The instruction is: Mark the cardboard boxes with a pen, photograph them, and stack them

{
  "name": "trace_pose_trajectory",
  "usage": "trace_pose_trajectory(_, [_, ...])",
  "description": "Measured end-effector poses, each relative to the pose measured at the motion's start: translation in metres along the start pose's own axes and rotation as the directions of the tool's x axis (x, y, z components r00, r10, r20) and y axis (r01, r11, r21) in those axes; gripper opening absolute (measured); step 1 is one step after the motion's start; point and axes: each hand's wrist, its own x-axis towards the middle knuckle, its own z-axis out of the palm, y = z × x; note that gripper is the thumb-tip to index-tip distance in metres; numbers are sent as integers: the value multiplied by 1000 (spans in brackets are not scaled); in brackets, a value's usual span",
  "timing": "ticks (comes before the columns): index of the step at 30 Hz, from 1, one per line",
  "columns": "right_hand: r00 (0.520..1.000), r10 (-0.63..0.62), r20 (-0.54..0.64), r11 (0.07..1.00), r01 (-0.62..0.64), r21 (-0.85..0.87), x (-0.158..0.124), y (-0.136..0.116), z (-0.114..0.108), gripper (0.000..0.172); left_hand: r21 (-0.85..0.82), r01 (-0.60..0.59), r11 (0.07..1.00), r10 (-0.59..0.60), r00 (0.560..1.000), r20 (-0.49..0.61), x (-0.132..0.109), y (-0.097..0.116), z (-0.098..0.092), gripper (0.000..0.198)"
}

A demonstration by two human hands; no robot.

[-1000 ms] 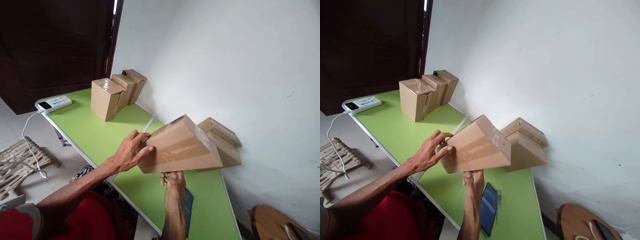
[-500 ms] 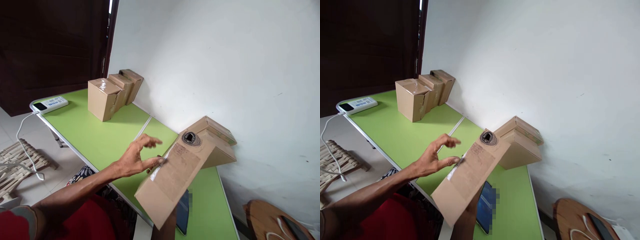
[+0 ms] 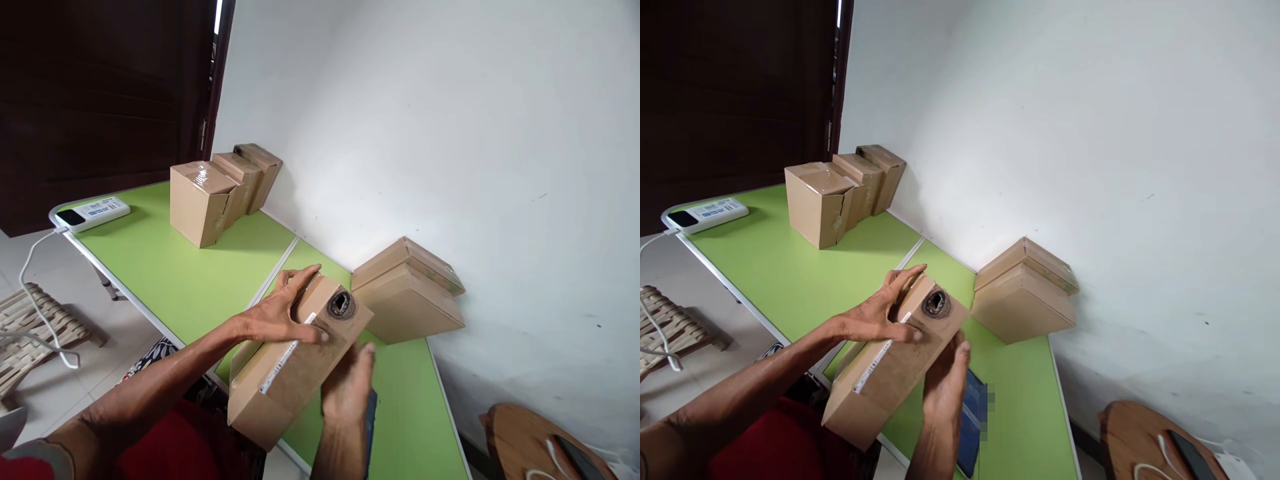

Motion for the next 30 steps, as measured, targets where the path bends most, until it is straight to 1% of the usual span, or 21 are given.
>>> trace_pose_trajectory(1, [999, -1, -41, 1000, 1, -5, 0, -10, 0, 74, 26, 0, 1000, 0, 1000, -2, -2, 0, 3, 122])
trace_pose_trajectory(3, [994, -9, -105, 998, 2, -67, 2, -30, 2, 80, 77, -18, 997, 20, 1000, -19, -6, 2, 10, 121])
trace_pose_trajectory(4, [993, -17, -115, 994, 4, -114, 2, -38, 3, 81, 97, -30, 995, 33, 999, -36, -8, 3, 13, 121])
trace_pose_trajectory(6, [994, -29, -101, 983, 11, -181, 1, -48, 7, 77, 106, -45, 993, 51, 997, -58, -12, 9, 16, 118])
trace_pose_trajectory(7, [994, -46, -98, 979, 26, -202, -1, -51, 8, 74, 95, -50, 994, 56, 997, -60, -14, 12, 17, 114])
trace_pose_trajectory(9, [990, -93, -103, 965, 65, -253, -6, -53, 12, 70, 59, -54, 997, 59, 995, -83, -16, 18, 16, 99])
trace_pose_trajectory(12, [982, -158, -108, 927, 110, -360, -16, -54, 19, 69, 17, -33, 999, 36, 981, -189, -17, 26, 15, 77])
trace_pose_trajectory(15, [971, -208, -115, 875, 132, -466, -25, -59, 29, 68, 12, -60, 998, 61, 957, -283, -18, 29, 15, 67])
trace_pose_trajectory(17, [959, -254, -125, 836, 152, -528, -28, -62, 38, 67, 30, -106, 994, 110, 940, -323, -18, 29, 13, 60])
trace_pose_trajectory(19, [941, -314, -128, 775, 176, -607, -28, -65, 48, 63, 48, -137, 989, 145, 922, -358, -18, 27, 10, 53])
trace_pose_trajectory(21, [933, -346, -100, 715, 193, -672, -26, -66, 56, 59, 55, -151, 987, 160, 910, -382, -17, 25, 6, 48])
trace_pose_trajectory(22, [935, -345, -84, 704, 199, -681, -24, -66, 60, 58, 55, -151, 987, 160, 905, -394, -16, 24, 4, 46])
trace_pose_trajectory(24, [942, -331, -62, 724, 211, -657, -20, -64, 66, 56, 54, -134, 990, 144, 900, -411, -15, 21, -1, 45])
trace_pose_trajectory(26, [945, -322, -54, 744, 217, -632, -18, -61, 69, 50, 47, -91, 995, 102, 909, -405, -14, 18, -6, 50])
trace_pose_trajectory(28, [954, -297, -29, 751, 215, -624, -19, -55, 68, 46, 34, -28, 999, 39, 932, -362, -16, 14, -11, 63])
trace_pose_trajectory(30, [964, -262, 34, 772, 231, -592, -23, -48, 62, 47, 43, 5, 999, 7, 958, -287, -19, 8, -16, 81])
